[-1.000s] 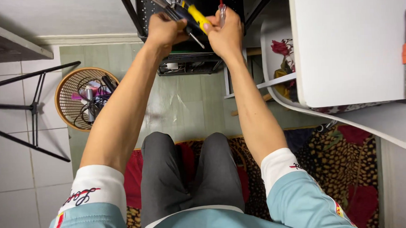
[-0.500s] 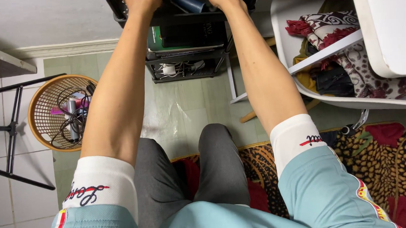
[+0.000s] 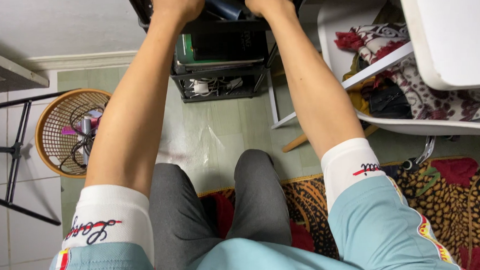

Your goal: The person sits on the floor and organizes various items from a white table into a black rolling cart. They place books, small containers, and tools into the cart's shelves one by one.

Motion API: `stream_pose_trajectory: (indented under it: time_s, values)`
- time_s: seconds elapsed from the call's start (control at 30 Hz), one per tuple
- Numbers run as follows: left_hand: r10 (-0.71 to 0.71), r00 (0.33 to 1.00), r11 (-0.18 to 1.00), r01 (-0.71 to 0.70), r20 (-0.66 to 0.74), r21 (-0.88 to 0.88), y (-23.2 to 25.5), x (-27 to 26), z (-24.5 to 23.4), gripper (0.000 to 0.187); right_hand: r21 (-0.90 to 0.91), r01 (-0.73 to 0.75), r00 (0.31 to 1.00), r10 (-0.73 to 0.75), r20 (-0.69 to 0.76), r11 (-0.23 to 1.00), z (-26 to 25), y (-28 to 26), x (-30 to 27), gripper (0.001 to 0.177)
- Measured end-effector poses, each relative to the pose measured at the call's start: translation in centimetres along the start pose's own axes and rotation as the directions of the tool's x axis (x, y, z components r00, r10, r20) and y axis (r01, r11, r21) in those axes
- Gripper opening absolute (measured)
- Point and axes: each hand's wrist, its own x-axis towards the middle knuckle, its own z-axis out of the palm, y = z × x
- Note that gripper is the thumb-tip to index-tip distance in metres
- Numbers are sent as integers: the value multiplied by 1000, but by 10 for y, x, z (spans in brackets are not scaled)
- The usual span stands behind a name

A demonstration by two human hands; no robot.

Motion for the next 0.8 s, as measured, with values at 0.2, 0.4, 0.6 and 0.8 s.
stream_pose_trajectory:
  time_s: [0.2,0.4,0.6,0.8]
  values:
    - [-291,946,952,301,142,-54,38,-24,-28,58,78,99,994,-102,39,992,-9,-3,2,45]
    - [-332,938,941,337,103,-39,53,-33,-33,74,78,127,988,-119,-98,989,-3,-8,8,42]
    - [-263,964,964,264,28,-31,52,-32,-33,70,-2,-90,986,89,143,996,-13,-11,17,34]
    - [-185,982,979,181,-36,-97,63,-48,-37,69,31,-135,973,127,192,990,-37,-32,6,38]
